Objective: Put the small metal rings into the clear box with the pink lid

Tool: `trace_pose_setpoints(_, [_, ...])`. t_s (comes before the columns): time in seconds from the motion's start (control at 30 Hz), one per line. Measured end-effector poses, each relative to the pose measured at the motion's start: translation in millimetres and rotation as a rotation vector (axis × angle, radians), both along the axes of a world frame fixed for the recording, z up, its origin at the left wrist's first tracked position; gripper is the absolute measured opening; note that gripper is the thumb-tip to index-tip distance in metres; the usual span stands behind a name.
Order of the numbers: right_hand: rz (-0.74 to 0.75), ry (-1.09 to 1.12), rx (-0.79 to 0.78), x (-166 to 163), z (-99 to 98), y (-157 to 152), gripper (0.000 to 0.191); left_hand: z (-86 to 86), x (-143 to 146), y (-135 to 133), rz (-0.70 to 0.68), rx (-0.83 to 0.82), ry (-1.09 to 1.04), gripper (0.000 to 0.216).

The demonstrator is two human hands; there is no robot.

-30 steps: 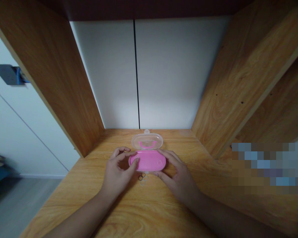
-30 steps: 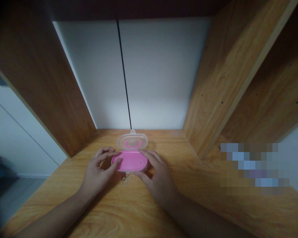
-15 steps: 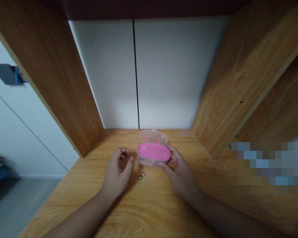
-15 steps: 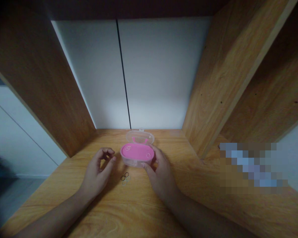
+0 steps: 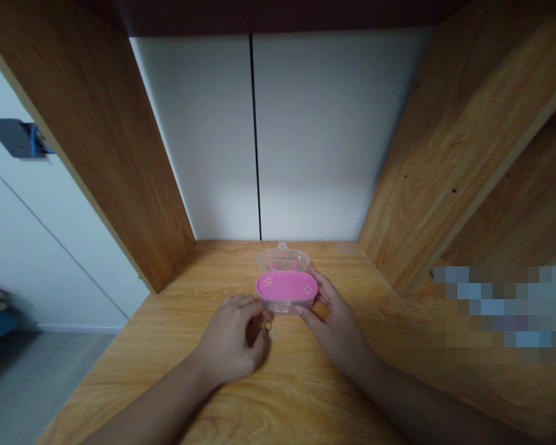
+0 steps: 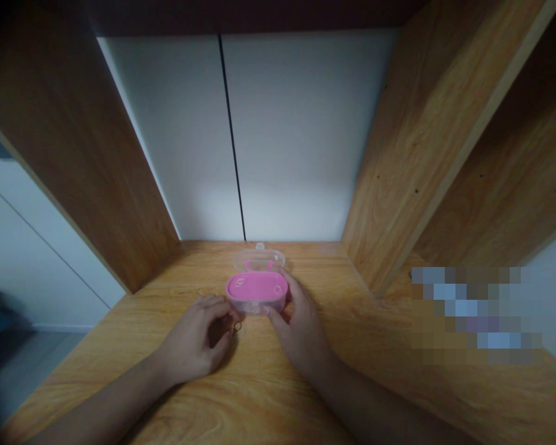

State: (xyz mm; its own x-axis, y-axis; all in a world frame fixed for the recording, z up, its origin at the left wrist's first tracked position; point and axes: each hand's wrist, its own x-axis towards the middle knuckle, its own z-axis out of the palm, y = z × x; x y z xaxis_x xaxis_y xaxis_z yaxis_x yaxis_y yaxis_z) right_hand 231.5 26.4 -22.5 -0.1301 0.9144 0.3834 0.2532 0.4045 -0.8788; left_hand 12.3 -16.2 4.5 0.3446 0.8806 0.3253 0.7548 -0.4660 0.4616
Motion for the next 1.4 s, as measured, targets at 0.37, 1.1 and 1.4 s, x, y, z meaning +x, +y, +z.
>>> trace_pose_setpoints(0.37, [-0.121,-0.036,0.148,-0.5,5.3,-5.4,0.064,-2.9,-1.6,2.7,-0.02,0.031,0.011,0.015])
trace_pose_setpoints(1.1, [0.282,-0.304,0.557,-0.8,30.2,-32.9,0.04,0.2,2.5,-8.4,-0.318,0.329,-0.25,0.016])
trace_pose_setpoints(1.4, [0.278,-0.333,0.571,0.1,24.8,-23.3,0.011,1.4,2.5,-10.0,-0.313,0.37,-0.279,0.016])
